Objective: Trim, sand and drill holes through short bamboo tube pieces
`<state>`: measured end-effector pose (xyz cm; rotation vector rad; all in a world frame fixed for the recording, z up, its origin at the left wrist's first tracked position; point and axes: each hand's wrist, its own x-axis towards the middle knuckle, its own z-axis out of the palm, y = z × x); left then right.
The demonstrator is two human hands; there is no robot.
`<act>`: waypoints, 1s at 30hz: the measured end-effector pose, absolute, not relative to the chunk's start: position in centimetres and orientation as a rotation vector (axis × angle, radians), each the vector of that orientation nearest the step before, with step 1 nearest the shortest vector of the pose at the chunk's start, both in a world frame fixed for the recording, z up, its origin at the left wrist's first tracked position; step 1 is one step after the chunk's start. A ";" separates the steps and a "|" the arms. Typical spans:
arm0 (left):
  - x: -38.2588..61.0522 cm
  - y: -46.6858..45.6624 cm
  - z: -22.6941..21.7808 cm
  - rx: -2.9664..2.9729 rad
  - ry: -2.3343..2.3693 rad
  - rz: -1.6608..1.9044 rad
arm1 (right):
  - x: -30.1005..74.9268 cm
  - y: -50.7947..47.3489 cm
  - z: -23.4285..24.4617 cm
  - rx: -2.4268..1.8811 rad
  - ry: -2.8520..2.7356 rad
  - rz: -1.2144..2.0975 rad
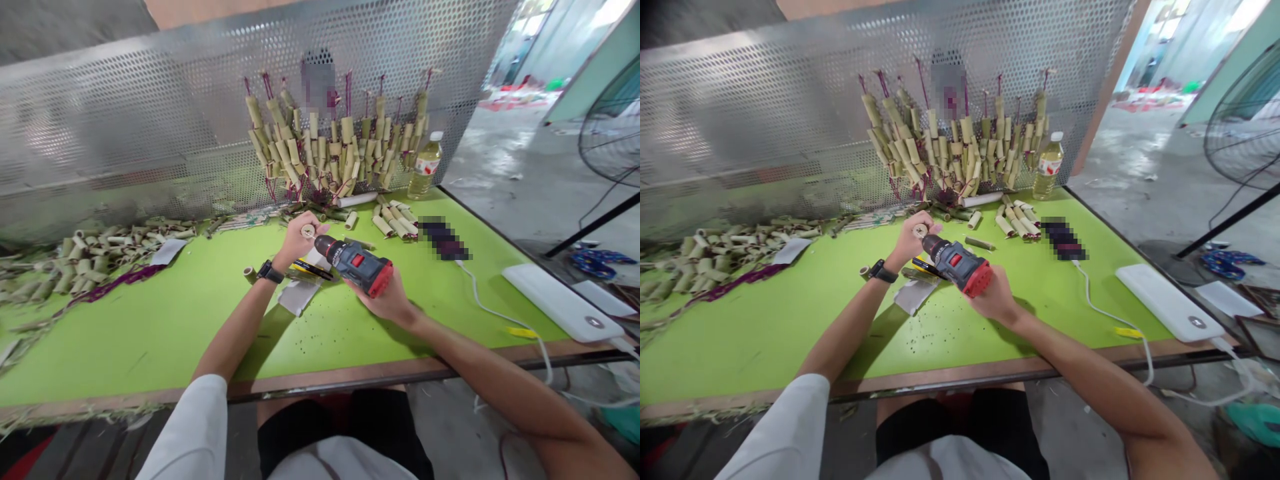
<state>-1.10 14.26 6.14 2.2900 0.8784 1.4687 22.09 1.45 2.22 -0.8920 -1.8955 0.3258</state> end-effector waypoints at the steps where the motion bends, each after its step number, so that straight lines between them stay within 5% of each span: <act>1: -1.1 14.3 6.1 2.297 0.882 1.483 | 22.1 1.4 2.3 -0.889 -1.898 0.326; 21: -1.7 15.0 5.3 2.605 1.057 1.612 | 22.2 2.3 2.1 -0.926 -1.835 0.467; 30: -3.7 15.4 6.4 2.939 1.072 1.247 | 23.9 2.4 4.3 -0.949 -1.866 0.693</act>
